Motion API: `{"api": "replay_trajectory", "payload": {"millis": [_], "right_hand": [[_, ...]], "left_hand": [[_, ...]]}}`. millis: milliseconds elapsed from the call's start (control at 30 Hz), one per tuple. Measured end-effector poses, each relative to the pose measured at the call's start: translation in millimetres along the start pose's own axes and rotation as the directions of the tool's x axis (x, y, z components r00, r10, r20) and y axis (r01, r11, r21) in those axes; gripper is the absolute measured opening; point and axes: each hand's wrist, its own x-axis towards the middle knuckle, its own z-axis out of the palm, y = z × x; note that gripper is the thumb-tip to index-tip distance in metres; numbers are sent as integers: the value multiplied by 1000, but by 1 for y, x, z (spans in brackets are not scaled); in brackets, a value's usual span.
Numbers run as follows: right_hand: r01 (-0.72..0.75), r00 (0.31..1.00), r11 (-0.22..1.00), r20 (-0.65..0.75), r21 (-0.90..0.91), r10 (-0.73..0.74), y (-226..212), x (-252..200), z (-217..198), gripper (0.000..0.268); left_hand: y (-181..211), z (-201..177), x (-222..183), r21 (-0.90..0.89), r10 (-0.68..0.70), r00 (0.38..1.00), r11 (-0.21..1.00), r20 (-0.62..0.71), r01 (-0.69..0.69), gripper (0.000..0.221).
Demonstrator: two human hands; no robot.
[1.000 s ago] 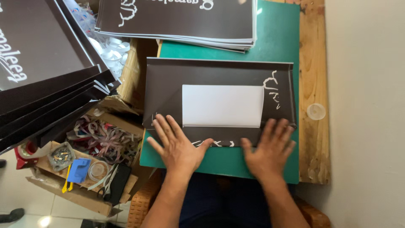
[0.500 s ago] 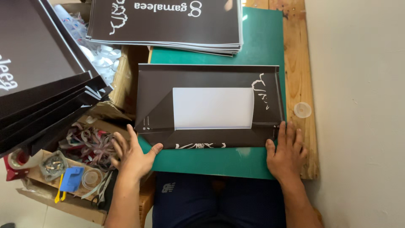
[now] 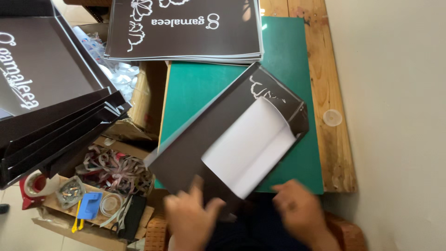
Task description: The person folds large black printed paper sheets by hand, aligning edges and creases to form paper bags, and uses a small round tool to press down and reinforce the folds.
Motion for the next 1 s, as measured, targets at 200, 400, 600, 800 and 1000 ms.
{"api": "replay_trajectory", "payload": {"millis": [200, 400, 600, 800, 1000], "right_hand": [[48, 978, 939, 208, -341, 25, -50, -15, 12, 58], [-91, 996, 796, -71, -598, 61, -28, 6, -31, 47], [251, 908, 816, -167, -521, -385, 35, 65, -49, 42], [217, 973, 902, 6, -374, -231, 49, 70, -64, 39], [248, 968, 922, 55, -298, -243, 55, 70, -64, 30]], "left_hand": [[60, 72, -64, -364, 441, 890, 816, -112, -450, 64], [38, 25, 15, -179, 233, 835, 915, -498, -362, 85], [-50, -2, 109, -132, 414, 887, 886, -204, -444, 50], [-68, -13, 103, -212, 650, 755, 728, -92, -652, 56], [-62, -17, 89, -110, 644, 756, 748, -118, -654, 42]]}}
